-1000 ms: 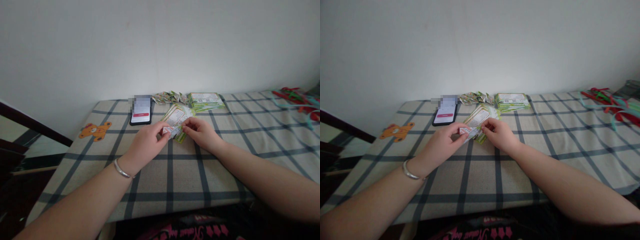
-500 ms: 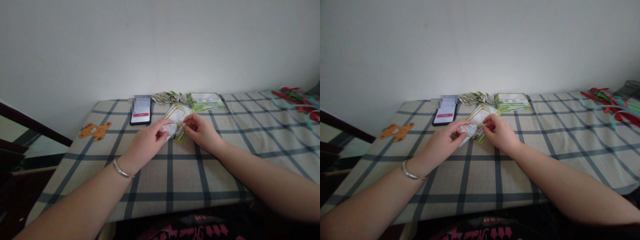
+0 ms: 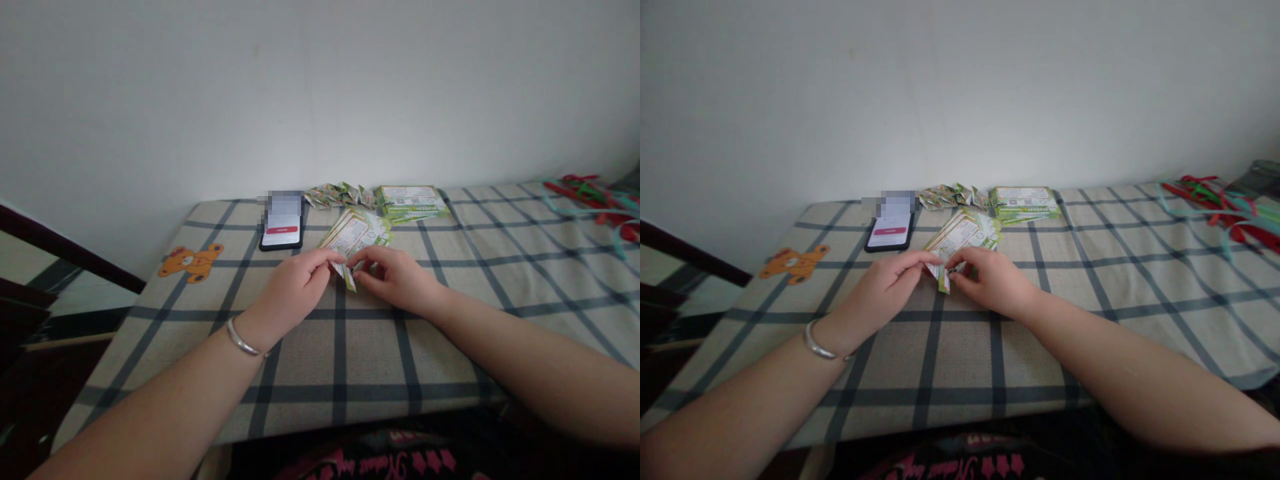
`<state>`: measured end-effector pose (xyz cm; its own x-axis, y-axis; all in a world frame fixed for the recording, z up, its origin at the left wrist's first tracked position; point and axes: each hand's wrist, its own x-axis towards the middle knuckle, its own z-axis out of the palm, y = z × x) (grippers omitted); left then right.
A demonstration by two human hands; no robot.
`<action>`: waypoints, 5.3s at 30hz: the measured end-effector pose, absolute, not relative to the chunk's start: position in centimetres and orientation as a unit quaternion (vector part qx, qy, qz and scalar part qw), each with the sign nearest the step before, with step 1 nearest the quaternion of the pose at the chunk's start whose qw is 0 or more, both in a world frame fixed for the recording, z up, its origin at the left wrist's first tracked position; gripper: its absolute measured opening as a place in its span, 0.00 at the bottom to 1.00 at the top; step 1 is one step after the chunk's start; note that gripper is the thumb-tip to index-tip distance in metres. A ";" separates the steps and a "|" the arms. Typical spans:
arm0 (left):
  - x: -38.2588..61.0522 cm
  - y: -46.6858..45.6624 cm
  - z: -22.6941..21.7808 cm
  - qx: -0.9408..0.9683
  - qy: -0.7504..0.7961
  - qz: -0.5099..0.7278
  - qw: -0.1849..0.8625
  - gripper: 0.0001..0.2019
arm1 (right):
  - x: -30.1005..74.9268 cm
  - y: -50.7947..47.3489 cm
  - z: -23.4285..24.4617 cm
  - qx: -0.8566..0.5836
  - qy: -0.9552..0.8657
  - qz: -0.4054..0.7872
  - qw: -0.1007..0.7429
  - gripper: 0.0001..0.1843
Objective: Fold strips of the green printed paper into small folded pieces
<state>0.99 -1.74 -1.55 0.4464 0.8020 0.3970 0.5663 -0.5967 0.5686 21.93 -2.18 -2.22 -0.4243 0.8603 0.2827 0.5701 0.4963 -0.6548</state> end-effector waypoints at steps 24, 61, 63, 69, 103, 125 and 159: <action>1.0 -1.4 -1.7 0.850 0.348 0.393 0.047 0.03 | 21.8 -2.3 -2.3 -0.402 -0.774 0.328 0.362 0.08; 1.1 -1.4 -1.5 0.884 0.361 0.296 0.005 0.02 | 21.8 -1.2 -2.9 -0.364 -0.649 0.500 0.444 0.13; 1.1 -1.4 -1.5 0.891 0.342 0.298 0.006 0.02 | 21.9 -1.1 -3.0 -0.363 -0.660 0.507 0.418 0.13; 1.1 -1.6 -1.5 0.893 0.332 0.303 -0.003 0.02 | 21.9 -1.3 -3.0 -0.357 -0.678 0.502 0.400 0.08; 1.9 -2.4 -1.7 0.864 0.369 0.338 0.053 0.03 | 21.1 -2.5 -2.5 -0.447 -0.762 0.278 0.376 0.01; 2.1 -2.5 -1.4 0.880 0.328 0.343 0.024 0.05 | 20.9 -3.0 -2.3 -0.470 -0.786 0.240 0.322 0.01; 1.8 -2.4 -1.1 0.824 0.376 0.390 0.167 0.04 | 21.6 -2.0 -2.9 -0.418 -0.748 0.343 0.385 0.05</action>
